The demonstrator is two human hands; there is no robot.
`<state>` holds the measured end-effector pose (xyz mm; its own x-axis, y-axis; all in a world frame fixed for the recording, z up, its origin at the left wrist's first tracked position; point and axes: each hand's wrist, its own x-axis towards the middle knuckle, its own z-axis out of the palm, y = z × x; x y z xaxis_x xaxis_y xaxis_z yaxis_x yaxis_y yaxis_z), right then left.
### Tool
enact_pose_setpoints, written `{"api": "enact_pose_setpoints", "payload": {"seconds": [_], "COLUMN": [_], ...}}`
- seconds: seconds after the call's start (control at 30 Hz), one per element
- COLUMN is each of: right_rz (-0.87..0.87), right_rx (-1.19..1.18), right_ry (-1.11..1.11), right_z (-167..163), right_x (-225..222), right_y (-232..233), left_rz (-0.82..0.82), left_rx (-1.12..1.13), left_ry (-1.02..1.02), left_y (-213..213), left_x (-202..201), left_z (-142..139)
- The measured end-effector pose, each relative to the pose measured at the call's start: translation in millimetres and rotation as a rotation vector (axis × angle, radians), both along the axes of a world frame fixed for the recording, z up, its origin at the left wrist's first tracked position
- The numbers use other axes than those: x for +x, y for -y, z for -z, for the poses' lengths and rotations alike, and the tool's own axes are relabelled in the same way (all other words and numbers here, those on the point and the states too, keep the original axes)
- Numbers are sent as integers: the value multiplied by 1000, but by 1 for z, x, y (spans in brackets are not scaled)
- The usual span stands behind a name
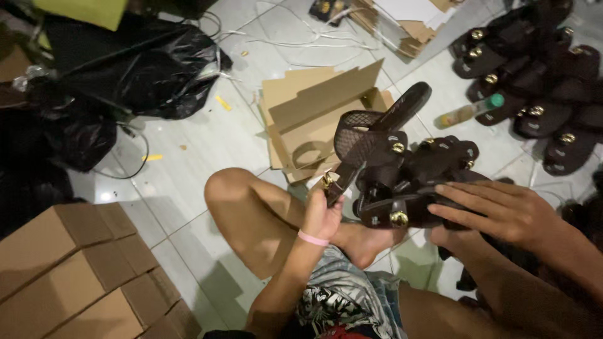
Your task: The person sits on the floor and wipes brown sandals with a black cloth. They place each sandal into a cardboard box, close the box, and move it aside. The person repeats this process for multiple sandals.
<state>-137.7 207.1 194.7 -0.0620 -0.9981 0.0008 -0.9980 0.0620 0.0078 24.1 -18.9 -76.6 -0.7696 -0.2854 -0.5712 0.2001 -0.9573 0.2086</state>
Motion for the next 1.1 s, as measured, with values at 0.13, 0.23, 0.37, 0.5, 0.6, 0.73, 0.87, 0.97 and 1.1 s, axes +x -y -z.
{"api": "enact_pose_setpoints", "payload": {"seconds": [0.13, 0.23, 0.37, 0.5, 0.6, 0.73, 0.87, 0.97, 1.1], "right_rz": [-5, -25, 49, 71, 61, 56, 80, 105, 75], "right_rx": [84, 21, 93, 143, 100, 6, -9, -7, -38], "right_ry": [-84, 9, 22, 23, 31, 67, 57, 47, 25], "right_z": [4, 11, 11, 14, 18, 26, 32, 34, 31], "right_x": [-7, -8, -12, -14, -13, -10, -6, -5, -8], "right_y": [-9, -14, -23, -28, -31, -35, -39, -40, -36], "left_rz": [-17, -48, 9, -34, -98, -145, 214, 527, 521], "left_rx": [-113, -94, -153, -484, -849, -1537, -2069, -2267, -2198], "left_ry": [-181, -56, 7, -44, 177, 207, 298, 284, 229], "left_y": [5, 14, 35, 57, 72, 94, 116, 123, 113], "left_x": [-2, -6, -14, -19, -25, -38, -49, -52, -45], "left_z": [23, 14, -17, -49, -66, -68, -52, -38, -31]}}
